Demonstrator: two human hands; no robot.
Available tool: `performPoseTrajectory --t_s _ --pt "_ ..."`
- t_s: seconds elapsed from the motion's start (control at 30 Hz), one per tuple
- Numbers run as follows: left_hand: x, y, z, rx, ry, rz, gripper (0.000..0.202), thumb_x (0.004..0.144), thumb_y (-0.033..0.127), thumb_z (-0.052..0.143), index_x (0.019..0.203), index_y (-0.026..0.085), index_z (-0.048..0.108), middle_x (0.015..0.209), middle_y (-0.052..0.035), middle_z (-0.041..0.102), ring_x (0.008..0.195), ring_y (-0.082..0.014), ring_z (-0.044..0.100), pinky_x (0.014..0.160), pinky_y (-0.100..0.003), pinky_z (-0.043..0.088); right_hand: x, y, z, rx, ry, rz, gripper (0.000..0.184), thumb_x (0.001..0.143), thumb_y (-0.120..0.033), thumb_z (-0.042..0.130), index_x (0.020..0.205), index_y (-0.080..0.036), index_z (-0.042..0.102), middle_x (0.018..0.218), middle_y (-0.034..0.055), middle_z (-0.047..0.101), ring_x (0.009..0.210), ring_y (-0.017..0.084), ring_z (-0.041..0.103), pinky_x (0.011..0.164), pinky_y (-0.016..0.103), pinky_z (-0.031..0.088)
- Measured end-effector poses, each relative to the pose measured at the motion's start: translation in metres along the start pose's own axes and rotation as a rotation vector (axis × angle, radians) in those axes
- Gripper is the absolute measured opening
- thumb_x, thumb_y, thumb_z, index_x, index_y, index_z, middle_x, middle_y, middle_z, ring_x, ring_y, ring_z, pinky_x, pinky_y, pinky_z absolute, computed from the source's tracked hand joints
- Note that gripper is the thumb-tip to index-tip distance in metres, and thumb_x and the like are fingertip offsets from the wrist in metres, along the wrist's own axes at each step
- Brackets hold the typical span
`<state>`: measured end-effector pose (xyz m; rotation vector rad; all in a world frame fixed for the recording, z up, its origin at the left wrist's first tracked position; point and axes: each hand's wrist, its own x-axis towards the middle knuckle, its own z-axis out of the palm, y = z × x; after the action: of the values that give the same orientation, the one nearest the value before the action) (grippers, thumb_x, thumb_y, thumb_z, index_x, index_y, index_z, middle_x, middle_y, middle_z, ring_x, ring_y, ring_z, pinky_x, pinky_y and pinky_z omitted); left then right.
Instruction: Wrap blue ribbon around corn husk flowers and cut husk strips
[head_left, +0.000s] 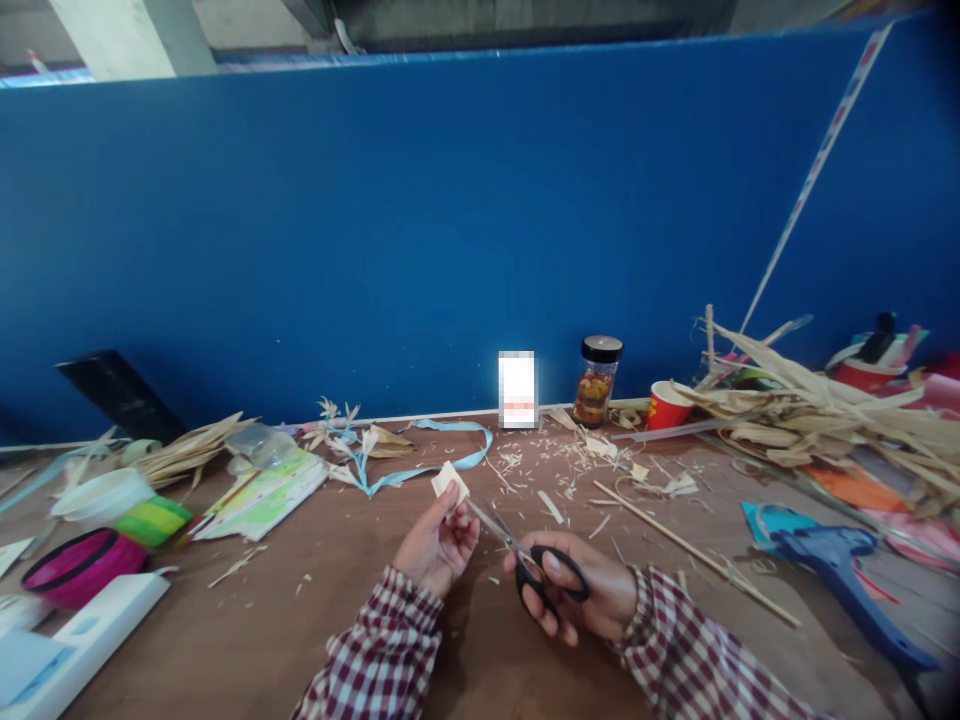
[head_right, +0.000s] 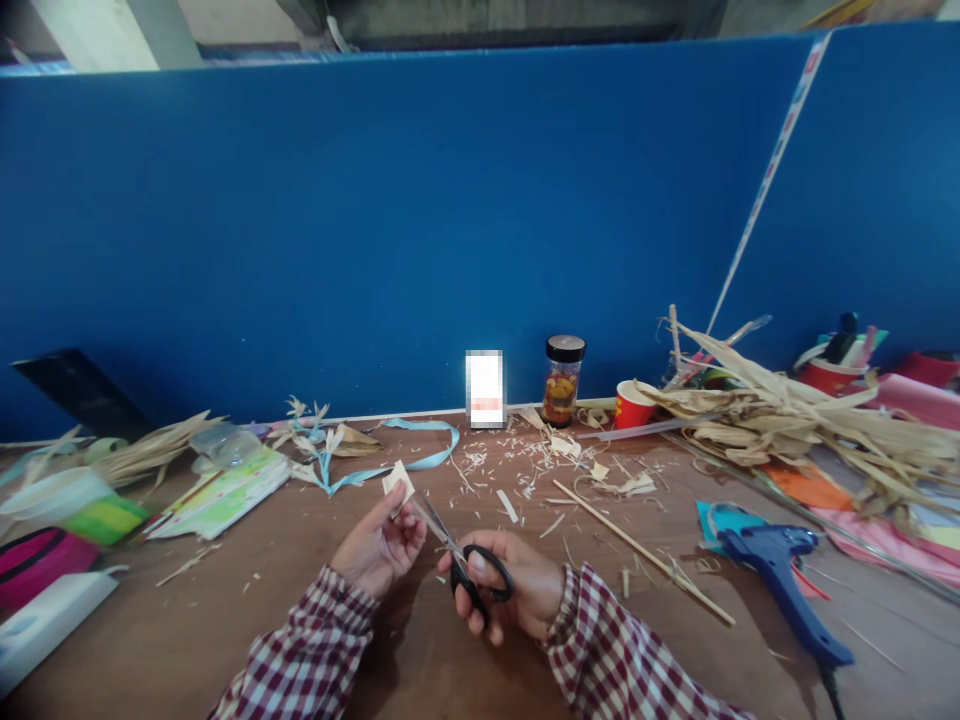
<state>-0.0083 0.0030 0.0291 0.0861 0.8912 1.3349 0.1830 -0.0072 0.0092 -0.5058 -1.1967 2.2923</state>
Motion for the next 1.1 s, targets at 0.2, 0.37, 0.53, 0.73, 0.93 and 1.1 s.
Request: performPoseTrajectory --t_s 0.2,0.37,0.53,0.73,0.93,1.1 --pt "0.0003 -0.001 0.0008 0.043 -0.025 0.044 0.012 0.078 0.018 0.059 0.068 0.012 0.056 0.054 0.0026 0.053 0.045 -0.0047 0.053 0.051 -0.018 0.053 -0.0006 -0.0013 0.001 0.007 0.019 -0.014 0.054 0.068 -0.051 0.065 0.101 -0.01 0.054 0.065 0.0033 0.06 0.046 0.008 0.056 0.032 0.012 0.041" --pt "0.0015 -0.0021 -0.0009 0.085 -0.037 0.113 0.007 0.079 0.014 0.057 0.073 0.011 0.058 0.057 0.0019 0.055 0.046 -0.0041 0.053 0.052 -0.018 0.053 0.0001 0.0004 0.0004 0.001 0.031 -0.037 0.051 0.07 -0.05 0.063 0.1 -0.011 0.054 0.064 0.0034 0.061 0.045 0.008 0.055 0.031 0.011 0.039" --pt "0.003 -0.0024 -0.0029 0.109 -0.049 0.156 0.006 0.078 0.011 0.057 0.072 0.011 0.059 0.059 0.0015 0.056 0.046 -0.0034 0.052 0.052 -0.017 0.053 0.0008 0.0008 -0.0002 -0.003 0.022 -0.047 0.048 0.07 -0.049 0.064 0.097 -0.011 0.054 0.063 0.0037 0.06 0.043 0.008 0.054 0.029 0.011 0.039" --pt "0.0021 -0.003 -0.0026 0.112 -0.062 0.17 0.006 0.077 0.01 0.057 0.072 0.01 0.06 0.06 0.0 0.057 0.048 -0.0042 0.053 0.052 -0.017 0.053 -0.0001 -0.0015 0.0024 0.003 0.043 -0.031 0.047 0.07 -0.05 0.064 0.096 -0.012 0.054 0.063 0.0033 0.06 0.044 0.008 0.054 0.03 0.011 0.039" --pt "0.0021 -0.0029 -0.002 0.108 -0.06 0.173 0.01 0.077 0.009 0.057 0.067 0.01 0.059 0.058 0.0 0.056 0.049 -0.0055 0.054 0.053 -0.017 0.053 0.0005 -0.0011 0.0024 0.001 0.061 -0.012 0.049 0.07 -0.051 0.063 0.097 -0.012 0.054 0.063 0.0033 0.06 0.044 0.008 0.054 0.03 0.011 0.039" --pt "0.0034 -0.0034 -0.0028 0.114 -0.082 0.194 0.013 0.077 0.007 0.055 0.065 0.01 0.059 0.056 -0.0001 0.056 0.049 -0.005 0.053 0.054 -0.017 0.053 -0.0003 -0.0013 0.0029 -0.012 0.061 -0.01 0.051 0.071 -0.053 0.06 0.1 -0.012 0.053 0.064 0.0021 0.06 0.044 0.007 0.053 0.03 0.011 0.038"
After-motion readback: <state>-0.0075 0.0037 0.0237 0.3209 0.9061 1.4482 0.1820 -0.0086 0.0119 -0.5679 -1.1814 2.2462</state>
